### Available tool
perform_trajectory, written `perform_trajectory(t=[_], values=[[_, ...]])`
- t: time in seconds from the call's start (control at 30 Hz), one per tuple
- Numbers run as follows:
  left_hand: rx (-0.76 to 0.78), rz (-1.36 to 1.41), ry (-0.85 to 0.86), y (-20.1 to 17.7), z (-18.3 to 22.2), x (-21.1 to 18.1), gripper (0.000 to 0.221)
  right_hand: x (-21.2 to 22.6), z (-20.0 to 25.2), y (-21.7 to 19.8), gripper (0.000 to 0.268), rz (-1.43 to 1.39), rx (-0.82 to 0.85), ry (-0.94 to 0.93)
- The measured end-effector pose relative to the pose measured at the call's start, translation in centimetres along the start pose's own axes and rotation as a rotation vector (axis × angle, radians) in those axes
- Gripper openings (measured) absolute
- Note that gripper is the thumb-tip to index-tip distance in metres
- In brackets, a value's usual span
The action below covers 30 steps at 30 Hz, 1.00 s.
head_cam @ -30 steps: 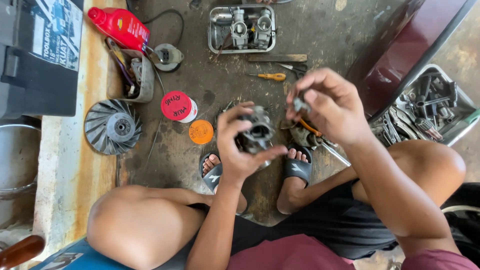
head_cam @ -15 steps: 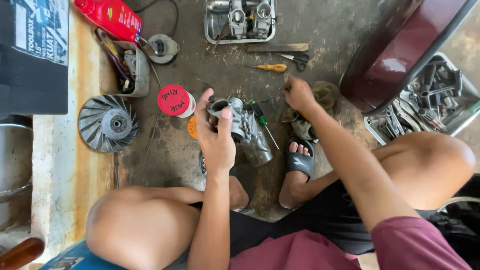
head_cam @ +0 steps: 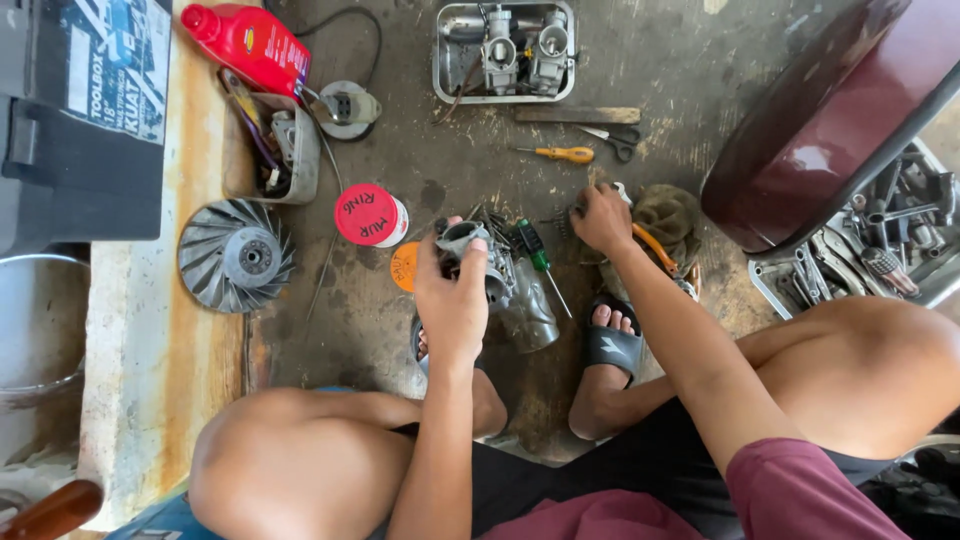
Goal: The person sits on the workshop floor repairing a small engine carburetor. They unscrew parts with a screwdriver, remove internal components by hand, fit a spring and piston assembly into the carburetor body, and press parts into place with their fingers.
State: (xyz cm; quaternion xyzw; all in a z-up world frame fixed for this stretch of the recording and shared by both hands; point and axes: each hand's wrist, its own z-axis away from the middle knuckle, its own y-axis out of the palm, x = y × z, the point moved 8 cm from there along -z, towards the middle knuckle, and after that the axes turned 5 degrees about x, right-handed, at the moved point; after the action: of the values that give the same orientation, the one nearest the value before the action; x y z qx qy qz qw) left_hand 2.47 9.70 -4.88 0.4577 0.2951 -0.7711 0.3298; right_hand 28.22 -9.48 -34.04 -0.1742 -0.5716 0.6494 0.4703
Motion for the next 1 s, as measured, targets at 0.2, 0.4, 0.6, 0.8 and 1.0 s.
perform_trajectory(t=[0.2,0.4,0.6,0.8,1.0], values=[[0.017,-0.016,0.024,0.8,-0.1,-1.0,0.051,2.5,-0.1,-2.9,0.024,-0.107,-0.085,-0.021],[-0.024,-0.077,0.279,2.2,-1.9,-1.4,0.047,6.5,-6.2,-8.3,0.03,-0.375,-0.342,-0.109],[-0.074,-0.124,0.332,2.8,-3.9,-0.5,0.049,6.0,-15.3,-10.4,0.066,-0.482,-0.362,0.132],[0.026,-0.19,0.265,3.3,-4.4,-2.5,0.048,7.9,-19.4,-9.1,0.096,-0.174,-0.241,0.028],[0.028,-0.185,0.303,3.3,-5.0,-2.8,0.047,9.3,-18.8,-11.1,0.09,-0.218,-0.302,-0.172]])
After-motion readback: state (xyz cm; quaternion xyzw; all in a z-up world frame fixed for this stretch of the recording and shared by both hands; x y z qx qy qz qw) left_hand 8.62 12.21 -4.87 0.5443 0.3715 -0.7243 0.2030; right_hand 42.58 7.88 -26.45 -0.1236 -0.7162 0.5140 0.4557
